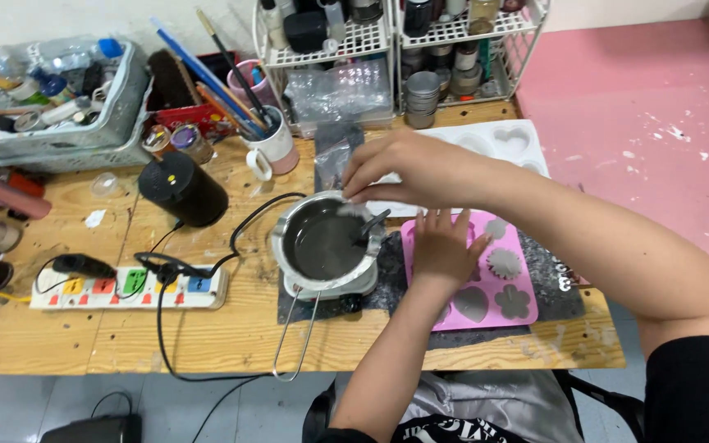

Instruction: Melting wax in a pot on a heating element and pouring it into silicone molds to create shapes.

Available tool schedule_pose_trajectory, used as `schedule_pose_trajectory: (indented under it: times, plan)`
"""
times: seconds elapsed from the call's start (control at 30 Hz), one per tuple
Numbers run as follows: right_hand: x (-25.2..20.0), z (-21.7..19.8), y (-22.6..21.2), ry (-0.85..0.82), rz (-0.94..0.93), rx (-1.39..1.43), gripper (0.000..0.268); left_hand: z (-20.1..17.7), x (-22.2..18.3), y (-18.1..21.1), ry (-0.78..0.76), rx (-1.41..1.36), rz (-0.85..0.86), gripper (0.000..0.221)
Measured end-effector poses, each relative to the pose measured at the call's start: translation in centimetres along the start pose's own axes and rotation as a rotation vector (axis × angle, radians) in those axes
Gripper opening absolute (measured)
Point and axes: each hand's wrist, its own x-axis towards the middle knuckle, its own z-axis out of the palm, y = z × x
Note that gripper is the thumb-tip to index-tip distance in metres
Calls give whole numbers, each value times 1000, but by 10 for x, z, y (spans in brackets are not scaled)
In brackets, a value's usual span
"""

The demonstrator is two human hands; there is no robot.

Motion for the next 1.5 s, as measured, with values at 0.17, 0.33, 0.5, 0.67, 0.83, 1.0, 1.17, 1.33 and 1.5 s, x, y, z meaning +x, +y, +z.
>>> schedule_pose_trajectory:
  times: [0.17,0.33,0.5,0.67,0.83,1.0,1.17,1.33,1.5]
  plan:
    - [11,23,3,-146,-36,-118,20,8,-5,1,132,-103,43,61]
    - [-17,-12,-3,-58,-53,-224,16,-9,-32,9,116,-227,116,55]
    - [-107,-62,51,112,679,-415,29,-31,-56,13,25,-219,135,61]
    - [-220,-50,172,70,1258,-666,41,-18,-14,11,-64,-165,56,67]
    - [-251,-29,200,217,1399,-564,36,10,12,-1,-135,-40,-74,73]
    - [-268,-24,218,410,1237,-279,39,17,4,-10,-87,-41,-18,73]
    - [-250,-23,219,305,1181,-505,55,12,4,-8,-108,-38,-29,74]
    - [-238,-7,225,502,1173,-598,42,8,0,-8,-105,-36,-16,74]
    - [-247,-32,240,658,965,-286,22,3,1,-7,-97,-46,-18,74]
